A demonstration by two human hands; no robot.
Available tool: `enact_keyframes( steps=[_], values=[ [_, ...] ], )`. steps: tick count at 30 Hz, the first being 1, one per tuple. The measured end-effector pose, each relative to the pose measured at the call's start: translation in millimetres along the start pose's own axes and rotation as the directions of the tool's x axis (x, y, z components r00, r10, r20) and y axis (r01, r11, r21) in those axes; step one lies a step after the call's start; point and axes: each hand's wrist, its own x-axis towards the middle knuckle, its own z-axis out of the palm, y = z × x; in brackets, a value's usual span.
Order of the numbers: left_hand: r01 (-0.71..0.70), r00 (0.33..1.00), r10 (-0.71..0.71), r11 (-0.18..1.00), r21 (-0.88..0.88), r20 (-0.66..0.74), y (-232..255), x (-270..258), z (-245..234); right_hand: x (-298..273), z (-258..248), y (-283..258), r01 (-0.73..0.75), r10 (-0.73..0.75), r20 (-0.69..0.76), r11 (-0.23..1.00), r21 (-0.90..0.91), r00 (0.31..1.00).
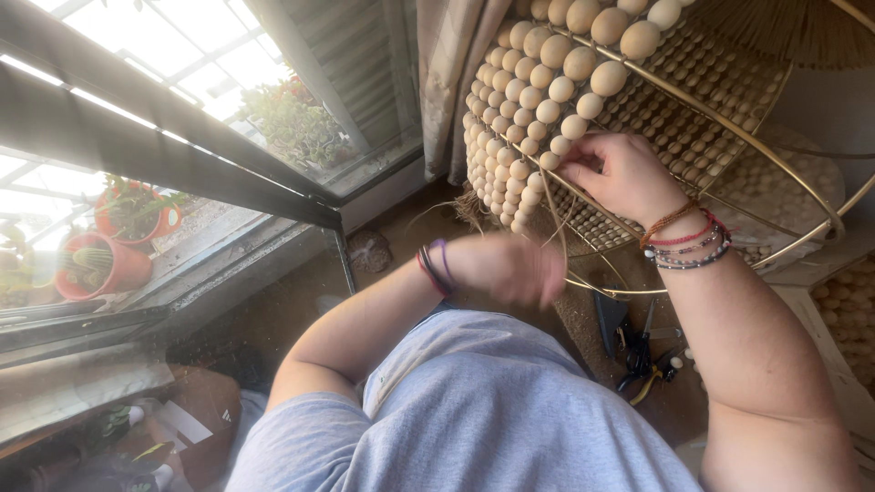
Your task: The person attaches strings of wooden beads to a wire frame by hand, threading the string around the metal ribs and securing them with knots to build a decorative lampshade.
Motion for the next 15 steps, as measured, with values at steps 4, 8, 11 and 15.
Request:
enact_keyframes(
  steps=[4, 8, 11, 15],
  values=[
    [0.454, 0.731, -0.652, 0.245, 0.857, -0.201, -24, -21, 11, -3, -3, -4, -0.037, 0.037, 0.014, 0.998, 0.043, 0.999],
    [0.211, 0.826, -0.212, 0.976, -0.062, -0.523, 15, -5, -14, -4, -2, -7, 0.004, -0.004, -0.011, 1.000, 0.024, 1.000],
    [0.014, 0.864, -0.098, 0.985, -0.170, -0.494, -2, -9, -12, -2, -1, -3, 0.014, -0.014, -0.015, 1.000, 0.006, 1.000],
    [0.458, 0.858, -0.459, 0.485, 0.745, -0.228, 13, -12, 14, -3, -3, -6, 0.004, -0.004, -0.007, 1.000, -0.011, 1.000]
  ],
)
